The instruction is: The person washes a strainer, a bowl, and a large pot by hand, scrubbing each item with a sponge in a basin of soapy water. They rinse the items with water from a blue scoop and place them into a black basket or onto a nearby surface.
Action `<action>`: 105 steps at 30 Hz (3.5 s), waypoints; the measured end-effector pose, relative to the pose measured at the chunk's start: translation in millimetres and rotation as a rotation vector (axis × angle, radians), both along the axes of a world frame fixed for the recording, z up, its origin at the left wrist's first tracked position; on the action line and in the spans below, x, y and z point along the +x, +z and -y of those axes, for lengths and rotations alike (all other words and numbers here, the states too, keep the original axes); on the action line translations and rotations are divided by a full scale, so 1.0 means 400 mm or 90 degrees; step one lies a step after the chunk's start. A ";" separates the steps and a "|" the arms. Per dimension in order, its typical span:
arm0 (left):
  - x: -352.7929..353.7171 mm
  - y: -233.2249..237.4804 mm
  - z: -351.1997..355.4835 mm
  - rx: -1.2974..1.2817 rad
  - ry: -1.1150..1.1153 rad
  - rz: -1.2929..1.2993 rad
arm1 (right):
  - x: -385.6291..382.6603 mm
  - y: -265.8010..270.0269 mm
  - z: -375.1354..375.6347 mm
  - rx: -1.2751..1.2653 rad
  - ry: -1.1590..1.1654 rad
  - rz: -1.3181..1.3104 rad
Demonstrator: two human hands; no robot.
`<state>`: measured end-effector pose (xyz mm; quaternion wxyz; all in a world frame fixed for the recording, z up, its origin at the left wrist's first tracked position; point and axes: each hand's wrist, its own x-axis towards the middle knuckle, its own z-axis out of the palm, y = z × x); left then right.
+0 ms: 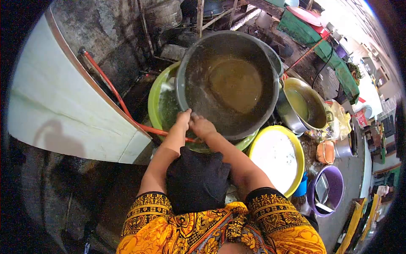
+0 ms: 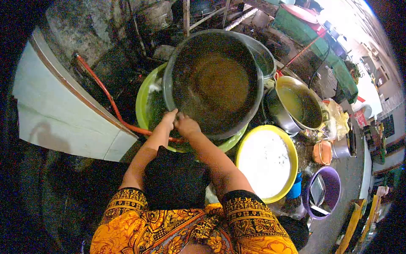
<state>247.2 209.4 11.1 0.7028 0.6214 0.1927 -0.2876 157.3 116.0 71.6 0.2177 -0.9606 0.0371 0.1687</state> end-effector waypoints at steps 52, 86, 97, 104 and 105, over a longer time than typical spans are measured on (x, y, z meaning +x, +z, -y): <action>0.025 0.090 -0.009 0.174 0.090 0.111 | -0.015 0.080 0.176 -0.020 -0.134 -0.130; -0.002 0.158 -0.004 0.097 0.261 0.116 | 0.016 -0.073 0.208 -0.216 0.195 -0.109; 0.056 0.097 -0.048 0.381 0.288 0.400 | -0.081 0.095 0.200 0.018 0.268 -0.161; 0.032 0.154 -0.036 0.446 0.341 0.384 | -0.062 0.170 0.406 -0.590 0.047 -0.109; 0.037 0.138 -0.031 0.419 0.345 0.357 | -0.046 0.105 0.412 -0.654 -0.025 -0.060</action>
